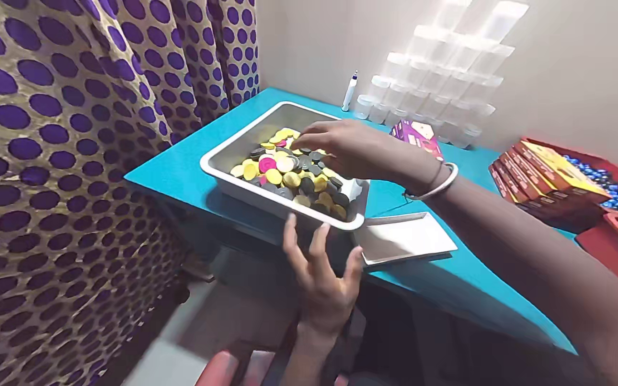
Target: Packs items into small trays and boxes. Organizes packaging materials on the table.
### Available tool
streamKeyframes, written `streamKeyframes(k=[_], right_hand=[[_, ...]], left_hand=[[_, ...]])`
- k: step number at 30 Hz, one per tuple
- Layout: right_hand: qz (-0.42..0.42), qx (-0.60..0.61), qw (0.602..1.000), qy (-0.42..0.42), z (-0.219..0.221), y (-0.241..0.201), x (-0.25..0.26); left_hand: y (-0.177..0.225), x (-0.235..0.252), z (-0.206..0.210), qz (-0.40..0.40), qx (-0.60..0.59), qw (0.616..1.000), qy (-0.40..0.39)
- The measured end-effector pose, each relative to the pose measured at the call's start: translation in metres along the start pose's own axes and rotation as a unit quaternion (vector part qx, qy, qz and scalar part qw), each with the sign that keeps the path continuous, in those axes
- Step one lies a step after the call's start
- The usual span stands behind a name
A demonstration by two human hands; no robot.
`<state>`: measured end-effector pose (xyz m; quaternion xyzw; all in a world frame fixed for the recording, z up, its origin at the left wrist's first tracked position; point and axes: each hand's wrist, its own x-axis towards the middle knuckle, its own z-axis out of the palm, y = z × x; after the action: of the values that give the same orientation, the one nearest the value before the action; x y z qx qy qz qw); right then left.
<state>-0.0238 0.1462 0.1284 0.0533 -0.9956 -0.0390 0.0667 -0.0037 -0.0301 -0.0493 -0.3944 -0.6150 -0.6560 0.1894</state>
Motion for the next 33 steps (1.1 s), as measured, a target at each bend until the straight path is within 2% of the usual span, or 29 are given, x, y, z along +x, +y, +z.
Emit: streamKeyframes(k=[2,5,7,12,16,19,21,25,30,33], right_hand=[[-0.019,-0.018,0.999,-0.046,0.01,-0.002,0.025],[-0.027,-0.047,0.994,-0.093,0.02,-0.008,0.043],[-0.04,-0.074,0.991,-0.1,0.026,-0.011,0.045],[-0.01,-0.08,0.99,-0.117,0.028,-0.009,0.051],[0.001,-0.054,0.994,-0.095,0.033,0.004,0.047],[0.023,-0.025,0.996,-0.076,0.02,0.01,0.042],[0.029,0.024,0.998,-0.047,0.006,0.008,0.037],[0.029,0.102,0.991,-0.079,0.004,-0.008,0.029],[0.011,0.078,0.992,-0.104,0.027,-0.016,0.024],[0.012,0.077,0.993,-0.087,0.028,-0.015,0.021]], left_hand=[[-0.009,-0.008,-0.007,0.018,-0.028,0.999,-0.002],[-0.008,-0.007,-0.027,0.084,0.076,0.984,-0.14],[-0.002,-0.001,-0.035,0.098,0.098,0.97,-0.199],[0.001,-0.008,-0.024,0.116,0.067,0.972,-0.193],[0.009,-0.014,-0.018,0.119,0.106,0.959,-0.233],[0.016,-0.015,-0.021,0.102,0.129,0.944,-0.284],[0.019,-0.014,-0.02,0.093,0.132,0.944,-0.289],[0.024,-0.022,-0.007,0.086,0.174,0.946,-0.262],[0.026,-0.023,-0.007,0.093,0.145,0.951,-0.256],[0.028,-0.027,-0.005,0.111,0.137,0.957,-0.229]])
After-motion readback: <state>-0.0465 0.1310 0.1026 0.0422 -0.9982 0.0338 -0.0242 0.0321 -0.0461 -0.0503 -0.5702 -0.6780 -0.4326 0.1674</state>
